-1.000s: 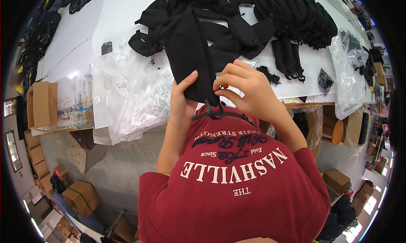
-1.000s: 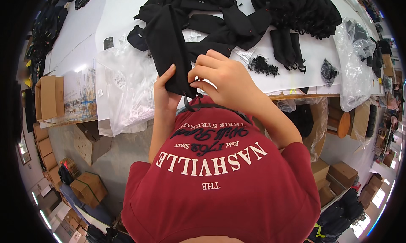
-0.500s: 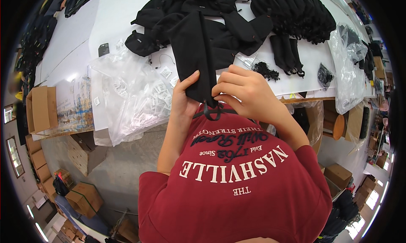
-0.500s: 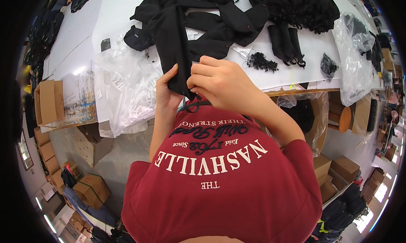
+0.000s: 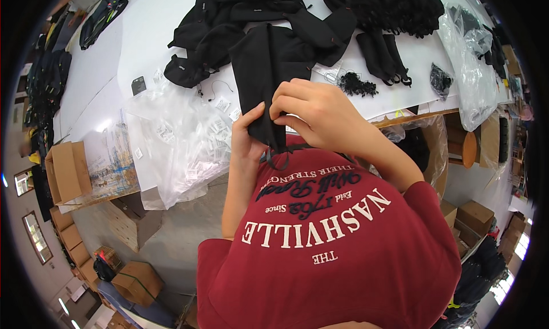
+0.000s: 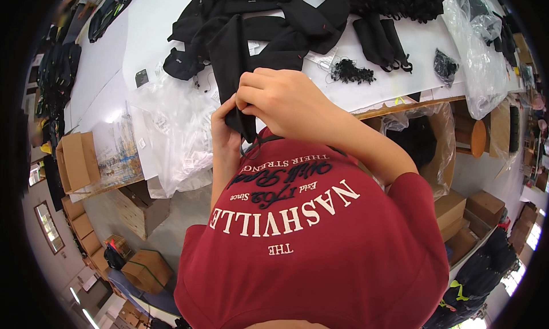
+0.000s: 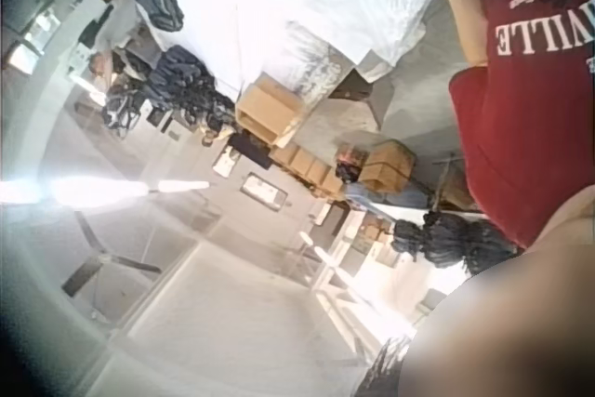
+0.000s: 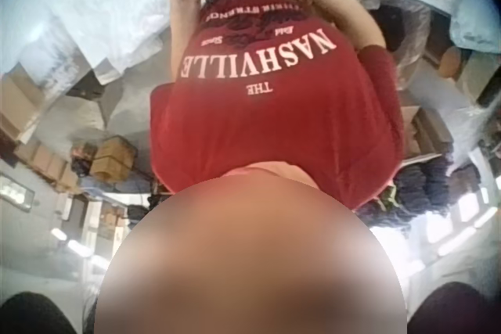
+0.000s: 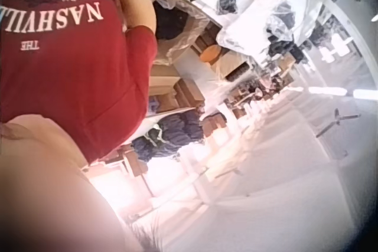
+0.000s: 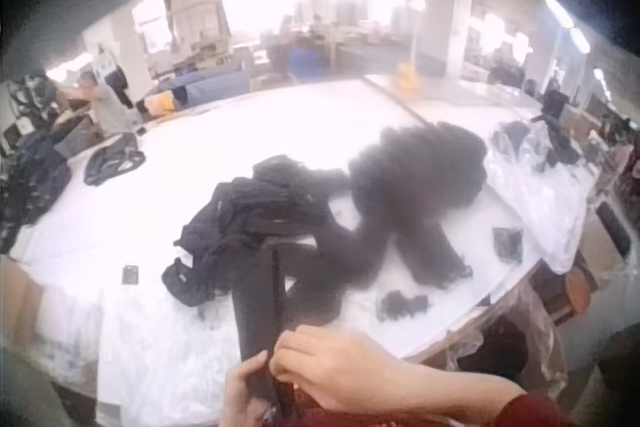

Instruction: Attaching product tags and barcodes to small black soft-shell pouches at a warehouse workstation.

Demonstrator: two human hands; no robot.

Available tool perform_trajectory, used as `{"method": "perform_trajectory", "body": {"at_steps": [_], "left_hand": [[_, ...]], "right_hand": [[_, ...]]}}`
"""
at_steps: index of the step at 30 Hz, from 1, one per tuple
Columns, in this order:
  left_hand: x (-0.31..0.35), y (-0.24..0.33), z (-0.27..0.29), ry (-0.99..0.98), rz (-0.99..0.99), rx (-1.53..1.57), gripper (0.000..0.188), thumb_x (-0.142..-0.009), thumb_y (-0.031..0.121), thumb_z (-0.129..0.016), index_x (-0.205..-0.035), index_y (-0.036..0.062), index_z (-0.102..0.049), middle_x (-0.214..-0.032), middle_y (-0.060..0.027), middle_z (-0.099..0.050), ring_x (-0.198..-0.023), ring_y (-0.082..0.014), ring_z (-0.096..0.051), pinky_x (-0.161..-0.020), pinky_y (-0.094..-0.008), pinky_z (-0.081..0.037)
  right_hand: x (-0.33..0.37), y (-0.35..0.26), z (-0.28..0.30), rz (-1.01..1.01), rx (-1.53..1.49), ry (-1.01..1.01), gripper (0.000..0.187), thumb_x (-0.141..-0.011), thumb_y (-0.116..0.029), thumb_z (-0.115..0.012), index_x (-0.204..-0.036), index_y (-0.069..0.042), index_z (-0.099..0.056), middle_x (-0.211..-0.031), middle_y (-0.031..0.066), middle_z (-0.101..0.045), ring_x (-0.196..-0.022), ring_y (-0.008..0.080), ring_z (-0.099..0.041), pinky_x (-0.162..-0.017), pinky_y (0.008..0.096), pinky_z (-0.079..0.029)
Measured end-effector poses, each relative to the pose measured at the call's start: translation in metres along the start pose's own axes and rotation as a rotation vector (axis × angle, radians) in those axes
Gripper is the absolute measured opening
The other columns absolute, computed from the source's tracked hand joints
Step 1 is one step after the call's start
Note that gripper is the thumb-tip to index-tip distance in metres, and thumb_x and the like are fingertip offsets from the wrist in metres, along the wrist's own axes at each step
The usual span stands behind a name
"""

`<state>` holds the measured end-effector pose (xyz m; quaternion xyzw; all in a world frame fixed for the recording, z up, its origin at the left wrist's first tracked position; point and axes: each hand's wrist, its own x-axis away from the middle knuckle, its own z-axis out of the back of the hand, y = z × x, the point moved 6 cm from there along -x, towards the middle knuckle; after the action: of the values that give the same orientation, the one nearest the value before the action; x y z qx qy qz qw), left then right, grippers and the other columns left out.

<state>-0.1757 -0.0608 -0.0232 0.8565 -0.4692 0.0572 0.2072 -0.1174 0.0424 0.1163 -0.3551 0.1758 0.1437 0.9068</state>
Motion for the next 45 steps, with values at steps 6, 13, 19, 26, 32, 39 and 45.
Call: {"method": "perform_trajectory", "body": {"at_steps": [6,13,19,26,32,39,45], "left_hand": [[-0.001,0.001,0.002,0.069,-0.011,0.011,0.023,-0.091,0.014,-0.049,-0.103,-0.0036,-0.059,-0.096,-0.0141,-0.065,-0.083,-0.0219,-0.065,-0.072,-0.0314,-0.055],[0.001,0.001,-0.005,0.015,0.007,0.001,0.023,-0.091,0.013,-0.049,-0.103,-0.0045,-0.058,-0.095,-0.0152,-0.065,-0.082,-0.0227,-0.065,-0.072,-0.0318,-0.055],[0.001,0.001,-0.002,0.019,-0.006,0.011,0.025,-0.090,0.013,-0.050,-0.104,-0.0052,-0.058,-0.095,-0.0153,-0.065,-0.082,-0.0228,-0.065,-0.073,-0.0320,-0.055],[0.003,0.017,0.006,0.211,-0.177,-0.282,0.031,-0.089,0.013,-0.054,-0.116,-0.0016,-0.053,-0.104,-0.0133,-0.063,-0.089,-0.0222,-0.064,-0.076,-0.0331,-0.054],[0.021,0.005,-0.030,0.070,-0.151,-0.207,0.038,-0.097,0.028,-0.042,-0.123,0.0025,-0.049,-0.119,-0.0070,-0.057,-0.110,-0.0177,-0.053,-0.092,-0.0375,-0.042],[0.035,0.049,-0.020,0.374,-0.786,-1.380,0.071,-0.073,0.010,-0.074,-0.132,0.0076,-0.034,-0.134,-0.0105,-0.038,-0.113,-0.0206,-0.048,-0.097,-0.0326,-0.035],[0.032,0.049,-0.034,-0.128,-0.663,-1.153,0.022,-0.072,-0.005,-0.069,-0.092,0.0011,-0.062,-0.084,-0.0039,-0.058,-0.078,-0.0121,-0.053,-0.071,-0.0230,-0.041]], "right_hand": [[0.008,-0.005,-0.006,-0.001,0.003,-0.117,0.011,-0.071,-0.006,-0.067,-0.077,-0.007,-0.058,-0.076,0.0024,-0.054,-0.073,0.0210,-0.054,-0.059,0.0319,-0.045],[0.007,-0.001,-0.004,-0.021,0.009,0.006,0.010,-0.071,-0.007,-0.067,-0.077,-0.007,-0.058,-0.076,0.0023,-0.055,-0.074,0.0206,-0.055,-0.060,0.0324,-0.045],[0.013,-0.002,-0.010,-0.016,-0.048,-0.072,0.011,-0.071,-0.006,-0.067,-0.078,-0.007,-0.059,-0.075,0.0021,-0.056,-0.073,0.0203,-0.054,-0.058,0.0320,-0.045],[0.009,-0.002,0.000,-0.079,0.119,-0.020,0.022,-0.071,-0.009,-0.069,-0.091,-0.009,-0.061,-0.095,0.0055,-0.055,-0.090,0.0249,-0.052,-0.080,0.0369,-0.043],[0.016,0.000,-0.012,0.016,0.269,0.040,0.049,-0.069,-0.011,-0.069,-0.116,-0.013,-0.056,-0.108,0.0068,-0.054,-0.105,0.0256,-0.049,-0.094,0.0399,-0.036],[0.031,0.032,0.018,-0.314,-0.374,0.168,0.055,-0.062,0.006,-0.070,-0.114,-0.007,-0.059,-0.103,0.0089,-0.063,-0.092,0.0210,-0.063,-0.081,0.0297,-0.048],[0.053,0.061,0.031,-0.396,-0.458,0.073,0.037,-0.072,0.002,-0.069,-0.108,-0.004,-0.062,-0.097,0.0058,-0.065,-0.089,0.0137,-0.060,-0.077,0.0250,-0.046]]}}
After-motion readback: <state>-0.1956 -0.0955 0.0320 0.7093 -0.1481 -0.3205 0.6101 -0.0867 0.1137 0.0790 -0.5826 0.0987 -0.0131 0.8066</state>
